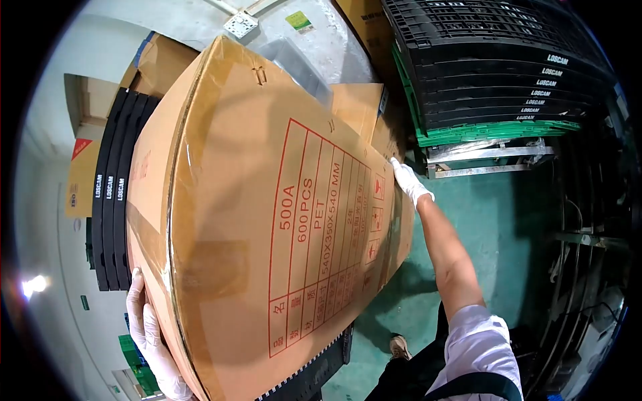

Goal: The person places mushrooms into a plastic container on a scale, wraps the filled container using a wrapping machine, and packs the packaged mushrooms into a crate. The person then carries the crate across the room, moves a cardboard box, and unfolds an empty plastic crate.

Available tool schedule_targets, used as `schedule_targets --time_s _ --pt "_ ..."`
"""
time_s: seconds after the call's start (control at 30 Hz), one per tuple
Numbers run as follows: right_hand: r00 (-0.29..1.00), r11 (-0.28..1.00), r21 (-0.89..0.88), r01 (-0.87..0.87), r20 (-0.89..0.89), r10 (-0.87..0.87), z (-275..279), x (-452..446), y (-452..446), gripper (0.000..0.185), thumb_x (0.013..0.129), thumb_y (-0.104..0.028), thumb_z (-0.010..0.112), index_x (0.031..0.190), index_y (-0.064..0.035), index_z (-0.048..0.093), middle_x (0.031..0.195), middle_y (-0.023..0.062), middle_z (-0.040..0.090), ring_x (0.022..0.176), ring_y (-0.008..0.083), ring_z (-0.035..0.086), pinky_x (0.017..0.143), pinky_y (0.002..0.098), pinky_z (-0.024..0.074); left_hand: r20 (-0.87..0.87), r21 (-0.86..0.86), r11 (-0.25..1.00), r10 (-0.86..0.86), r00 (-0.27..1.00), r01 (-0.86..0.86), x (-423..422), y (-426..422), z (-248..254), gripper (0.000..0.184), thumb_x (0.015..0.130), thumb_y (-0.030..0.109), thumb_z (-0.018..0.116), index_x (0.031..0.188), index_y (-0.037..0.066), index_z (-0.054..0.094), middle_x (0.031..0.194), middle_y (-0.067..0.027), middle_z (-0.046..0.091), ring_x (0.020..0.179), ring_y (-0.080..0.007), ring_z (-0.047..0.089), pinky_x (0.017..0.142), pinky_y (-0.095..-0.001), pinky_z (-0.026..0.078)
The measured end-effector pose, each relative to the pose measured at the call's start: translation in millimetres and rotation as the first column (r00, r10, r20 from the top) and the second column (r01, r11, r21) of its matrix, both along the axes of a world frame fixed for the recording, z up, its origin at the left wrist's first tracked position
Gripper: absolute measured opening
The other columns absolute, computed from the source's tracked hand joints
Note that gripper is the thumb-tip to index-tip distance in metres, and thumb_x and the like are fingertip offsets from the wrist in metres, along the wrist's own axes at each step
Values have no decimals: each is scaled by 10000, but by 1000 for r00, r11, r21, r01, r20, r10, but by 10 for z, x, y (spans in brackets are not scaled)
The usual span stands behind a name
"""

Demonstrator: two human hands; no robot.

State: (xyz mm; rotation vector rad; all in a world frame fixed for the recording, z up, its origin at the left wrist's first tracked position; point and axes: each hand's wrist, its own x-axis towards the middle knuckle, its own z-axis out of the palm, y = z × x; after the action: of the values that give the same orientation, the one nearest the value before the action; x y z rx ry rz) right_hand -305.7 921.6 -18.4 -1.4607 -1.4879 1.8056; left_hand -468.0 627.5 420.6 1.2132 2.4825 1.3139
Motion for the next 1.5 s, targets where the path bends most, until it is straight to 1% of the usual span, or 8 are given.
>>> schedule_targets --time_s 0.33,0.73,0.97,1.0,1.13,1.33,1.37,1.5 --pt "932 950 114 292 -259 -255 -346 386 -1008 463 966 -300 299 1188 12 559 1211 119 582 1160 212 506 980 303 347 -116 -79 981 -188 975 180 -86 -945 7 515 920 313 465 1315 -13 411 1399 -142 374 1304 -245 324 1104 -366 192" --pt "807 861 -82 502 -314 -501 136 668 -2171 543 943 -484 352 1285 -89 502 1215 69 553 1100 194 497 943 315 362 -231 -123 946 -323 918 301 -259 -1632 -100 410 945 155 422 1324 0 417 1389 -135 405 1301 -225 349 1093 -329 217" --pt "942 997 71 18 333 -41 -442 1554 -3831 423 900 -356 414 1000 5 610 899 223 634 890 305 610 732 383 469 -213 -53 950 -311 926 307 -289 -1206 -110 376 924 104 478 1286 3 471 1334 -140 470 1244 -234 428 1052 -317 292" --pt "952 847 -435 306 114 -285 -565 1672 -3972 342 872 -411 477 960 -117 629 808 14 622 689 180 561 581 329 422 -235 -83 951 -310 921 298 -294 -1113 -93 372 925 104 478 1285 11 475 1331 -139 474 1239 -230 434 1047 -315 299" --pt "867 623 -606 495 302 -396 -284 2528 -4615 266 839 -248 540 998 -55 631 939 127 658 705 268 647 563 343 497 -417 -291 925 -354 837 246 -223 -715 -48 390 946 141 432 1332 81 433 1374 -138 428 1278 -272 397 1088 -411 204" --pt "943 911 -282 301 233 -240 -953 3974 -3702 261 854 -133 487 1005 8 646 992 146 659 778 252 657 659 346 519 -434 -391 898 -375 819 204 192 -226 1 402 958 180 416 1348 82 410 1414 -144 371 1331 -283 313 1088 -488 134" --pt "951 962 185 199 200 -235 -769 4029 -3577 268 868 -150 466 1000 -4 648 965 130 663 756 246 652 656 346 510 -436 -359 913 -349 830 196 207 -222 -37 401 951 172 431 1338 67 420 1409 -150 377 1325 -287 320 1086 -473 148" --pt "802 795 -152 588 -22 -597 989 3948 -2829 306 892 -206 446 1010 0 638 1004 134 651 768 271 641 693 370 504 -447 -230 969 -190 874 93 549 -462 -87 364 921 144 491 1267 30 497 1344 -166 455 1276 -307 386 1063 -416 225"
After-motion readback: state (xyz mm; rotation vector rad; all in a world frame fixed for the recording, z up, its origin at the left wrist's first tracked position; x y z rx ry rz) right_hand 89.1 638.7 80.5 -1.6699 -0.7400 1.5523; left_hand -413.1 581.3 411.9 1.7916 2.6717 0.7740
